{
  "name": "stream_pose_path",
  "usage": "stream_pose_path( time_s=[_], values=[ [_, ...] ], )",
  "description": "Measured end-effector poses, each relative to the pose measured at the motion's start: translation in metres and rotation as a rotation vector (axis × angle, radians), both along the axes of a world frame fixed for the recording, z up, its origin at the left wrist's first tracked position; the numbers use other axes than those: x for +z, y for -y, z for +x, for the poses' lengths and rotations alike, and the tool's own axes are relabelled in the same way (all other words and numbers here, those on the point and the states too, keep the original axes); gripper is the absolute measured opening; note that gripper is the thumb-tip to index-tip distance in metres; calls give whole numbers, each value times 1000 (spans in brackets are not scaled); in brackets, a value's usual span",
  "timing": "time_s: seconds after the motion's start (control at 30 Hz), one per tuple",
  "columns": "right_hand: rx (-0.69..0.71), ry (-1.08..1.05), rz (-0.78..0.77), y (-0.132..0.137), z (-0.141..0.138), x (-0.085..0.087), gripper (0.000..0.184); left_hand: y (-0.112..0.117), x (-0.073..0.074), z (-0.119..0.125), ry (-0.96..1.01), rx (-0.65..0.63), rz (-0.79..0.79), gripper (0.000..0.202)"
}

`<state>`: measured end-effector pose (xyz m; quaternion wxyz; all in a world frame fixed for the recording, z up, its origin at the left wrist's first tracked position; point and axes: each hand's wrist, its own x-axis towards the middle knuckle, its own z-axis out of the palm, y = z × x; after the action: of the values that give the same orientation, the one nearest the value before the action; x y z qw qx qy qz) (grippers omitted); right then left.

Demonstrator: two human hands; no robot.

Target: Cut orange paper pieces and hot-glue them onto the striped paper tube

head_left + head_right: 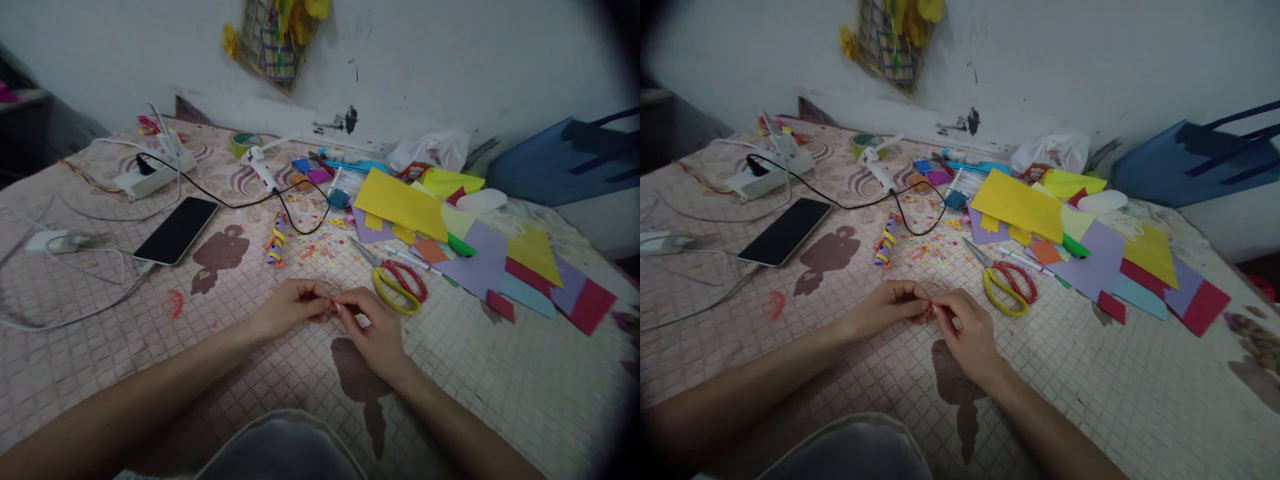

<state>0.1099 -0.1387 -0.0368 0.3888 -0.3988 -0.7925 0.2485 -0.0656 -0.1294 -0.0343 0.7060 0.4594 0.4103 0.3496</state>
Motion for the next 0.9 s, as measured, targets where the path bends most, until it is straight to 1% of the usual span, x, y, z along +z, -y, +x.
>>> stream_pose_path(
  time_s=[0.13,0.37,0.47,0.6,0.77,0.9],
  values=[
    [34,62,147,0,1,0,19,0,2,1,17,16,-43,15],
    [62,200,259,-1,9,-13,29,-1,0,-1,113,68,-187,15],
    [66,234,268,-2,12,-17,31,-1,0,-2,154,78,-246,16],
    [87,243,252,-3,13,-14,36,-2,1,-3,176,84,-303,18],
    [114,231,236,-4,12,-10,36,-3,1,-3,186,81,-311,16],
    [100,150,177,-4,9,-8,36,-3,0,-3,168,113,-297,16]
  ],
)
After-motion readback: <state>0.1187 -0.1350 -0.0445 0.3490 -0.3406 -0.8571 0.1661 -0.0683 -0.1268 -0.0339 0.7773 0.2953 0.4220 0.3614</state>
